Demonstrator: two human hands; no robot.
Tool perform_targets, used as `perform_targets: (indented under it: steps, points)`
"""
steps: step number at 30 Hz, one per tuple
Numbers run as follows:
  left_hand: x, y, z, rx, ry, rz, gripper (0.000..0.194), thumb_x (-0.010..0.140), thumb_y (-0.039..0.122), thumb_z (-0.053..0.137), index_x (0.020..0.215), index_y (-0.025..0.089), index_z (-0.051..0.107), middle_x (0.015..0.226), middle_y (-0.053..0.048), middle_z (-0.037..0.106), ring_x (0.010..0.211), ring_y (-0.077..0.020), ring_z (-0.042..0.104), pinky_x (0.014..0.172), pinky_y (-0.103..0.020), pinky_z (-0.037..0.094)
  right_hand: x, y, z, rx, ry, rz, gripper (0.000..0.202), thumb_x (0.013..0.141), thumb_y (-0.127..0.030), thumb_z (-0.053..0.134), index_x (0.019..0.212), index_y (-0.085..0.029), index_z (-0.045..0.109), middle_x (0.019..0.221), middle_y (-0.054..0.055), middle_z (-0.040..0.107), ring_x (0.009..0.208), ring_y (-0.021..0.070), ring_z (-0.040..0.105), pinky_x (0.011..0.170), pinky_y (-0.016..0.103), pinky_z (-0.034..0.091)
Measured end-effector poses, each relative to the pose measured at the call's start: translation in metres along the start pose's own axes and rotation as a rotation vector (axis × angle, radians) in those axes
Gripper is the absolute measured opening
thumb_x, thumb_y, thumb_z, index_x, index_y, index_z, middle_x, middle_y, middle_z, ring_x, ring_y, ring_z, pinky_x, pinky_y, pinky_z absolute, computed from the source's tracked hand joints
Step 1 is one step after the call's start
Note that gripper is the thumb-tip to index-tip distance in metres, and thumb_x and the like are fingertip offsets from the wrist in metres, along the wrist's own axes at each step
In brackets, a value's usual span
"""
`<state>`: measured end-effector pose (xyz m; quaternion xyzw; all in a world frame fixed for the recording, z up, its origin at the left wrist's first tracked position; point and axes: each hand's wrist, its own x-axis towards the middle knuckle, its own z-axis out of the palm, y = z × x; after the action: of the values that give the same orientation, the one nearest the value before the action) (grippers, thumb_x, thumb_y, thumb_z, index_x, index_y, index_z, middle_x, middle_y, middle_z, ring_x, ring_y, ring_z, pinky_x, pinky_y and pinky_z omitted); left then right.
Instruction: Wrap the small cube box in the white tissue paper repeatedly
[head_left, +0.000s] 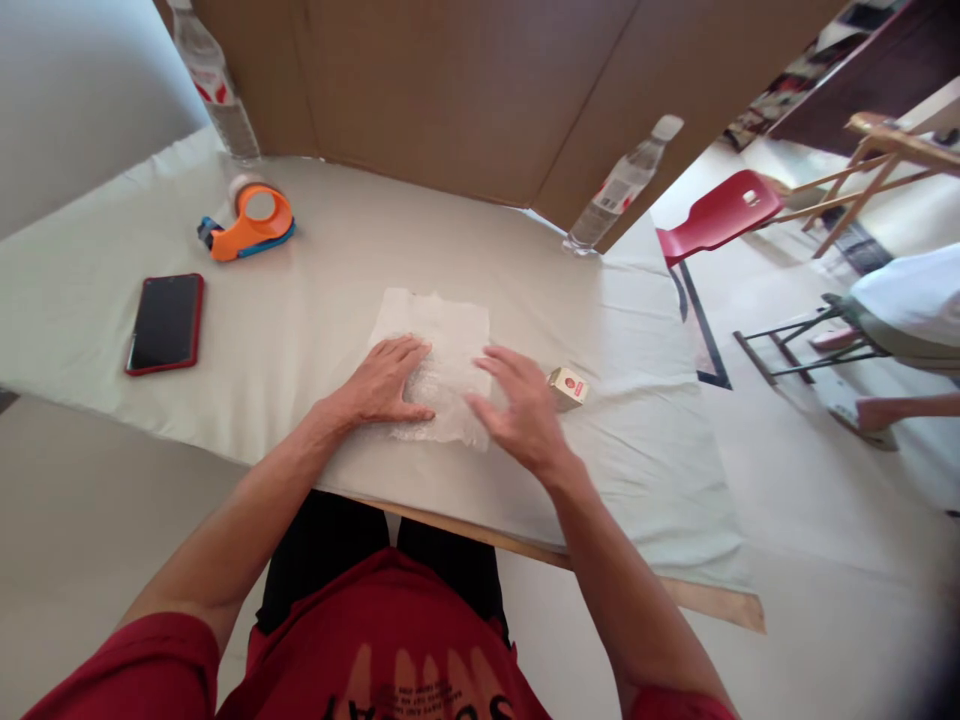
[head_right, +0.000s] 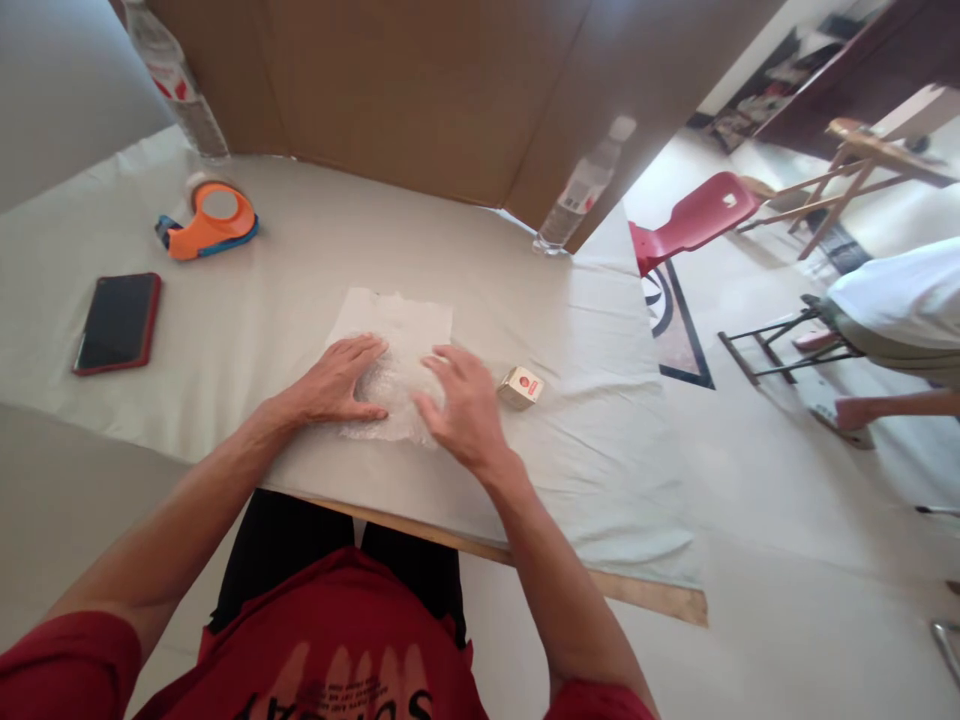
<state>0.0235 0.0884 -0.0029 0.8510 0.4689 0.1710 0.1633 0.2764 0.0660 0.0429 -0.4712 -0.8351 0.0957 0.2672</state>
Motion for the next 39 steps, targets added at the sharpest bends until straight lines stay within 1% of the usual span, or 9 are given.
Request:
perform_targets:
  steps: [4,7,11,15,21,27,32,35,39]
  points:
    - [-0.001,-0.002,0.001,0.017,0.039,-0.002,0.098,0.073,0.066,0.075,0.151,0.015,0.043,0.157,-0.022,0.044,0.149,-0.0393,0.035,0.124,-0.053,0.023,0.012,-0.012,0.043,-0.045,-0.228,-0.011,0.052,0.089,-0.039,0.062,0.136,-0.019,0.059,0.147,0.018,0.056,0.136,0.0356,0.051,0.109,0.054,0.042]
    - [-0.002,-0.003,-0.003,0.009,0.039,-0.019,0.089,0.079,0.065,0.069,0.149,0.014,0.047,0.156,-0.021,0.045,0.149,-0.0377,0.036,0.124,-0.052,0.024,0.008,-0.005,0.051,-0.042,-0.264,-0.024,0.052,0.091,-0.041,0.06,0.138,-0.018,0.058,0.149,0.019,0.054,0.139,0.0354,0.048,0.111,0.054,0.04]
    - [-0.001,-0.005,-0.006,0.03,0.006,-0.064,0.076,0.086,0.06,0.062,0.143,0.011,0.054,0.157,-0.022,0.043,0.15,-0.0374,0.033,0.124,-0.051,0.025,-0.004,0.015,0.021,-0.026,-0.09,-0.004,0.045,0.092,-0.043,0.058,0.131,-0.02,0.062,0.143,0.017,0.06,0.134,0.0326,0.054,0.112,0.052,0.04]
    - [-0.001,-0.006,-0.006,0.026,-0.012,-0.065,0.079,0.079,0.058,0.07,0.142,0.012,0.055,0.158,-0.021,0.042,0.15,-0.0392,0.032,0.124,-0.053,0.024,-0.021,0.055,-0.019,-0.177,0.167,0.209,0.049,0.088,-0.041,0.061,0.133,-0.022,0.059,0.144,0.017,0.058,0.135,0.0352,0.051,0.111,0.057,0.039]
    - [-0.002,-0.007,-0.005,0.035,0.005,-0.07,0.078,0.078,0.057,0.069,0.142,0.014,0.054,0.158,-0.02,0.042,0.149,-0.0398,0.033,0.124,-0.055,0.024,-0.043,0.095,-0.027,-0.152,0.044,0.513,0.058,0.075,-0.038,0.066,0.128,-0.015,0.06,0.125,0.02,0.069,0.116,0.0376,0.063,0.099,0.056,0.047]
    - [-0.002,-0.007,-0.006,0.034,0.004,-0.063,0.093,0.078,0.06,0.067,0.152,0.012,0.039,0.157,-0.021,0.043,0.149,-0.0413,0.033,0.123,-0.055,0.025,-0.016,0.041,-0.013,0.163,0.126,0.298,0.049,0.08,-0.039,0.07,0.125,-0.022,0.061,0.123,0.011,0.071,0.109,0.0282,0.066,0.096,0.045,0.051]
    - [-0.002,-0.01,-0.004,0.028,0.039,-0.062,0.099,0.075,0.061,0.069,0.155,0.015,0.032,0.156,-0.02,0.045,0.147,-0.0409,0.037,0.121,-0.055,0.028,0.029,-0.009,0.023,0.199,-0.024,0.037,0.051,0.083,-0.032,0.071,0.132,-0.02,0.059,0.132,0.013,0.067,0.119,0.0286,0.062,0.102,0.044,0.048]
    - [-0.002,-0.012,-0.003,0.022,0.045,-0.058,0.096,0.075,0.057,0.069,0.153,0.015,0.033,0.155,-0.02,0.046,0.147,-0.0409,0.038,0.121,-0.056,0.029,0.041,-0.017,0.047,0.093,-0.232,0.039,0.056,0.082,-0.024,0.07,0.136,-0.019,0.057,0.132,0.013,0.068,0.12,0.0327,0.06,0.102,0.049,0.045]
    - [-0.002,-0.012,-0.004,0.011,0.036,-0.049,0.095,0.074,0.055,0.07,0.153,0.017,0.034,0.155,-0.018,0.046,0.147,-0.0414,0.037,0.121,-0.057,0.028,0.035,-0.008,0.056,0.124,-0.284,0.046,0.069,0.082,-0.023,0.068,0.148,-0.017,0.046,0.146,0.015,0.059,0.129,0.0334,0.055,0.106,0.051,0.042]
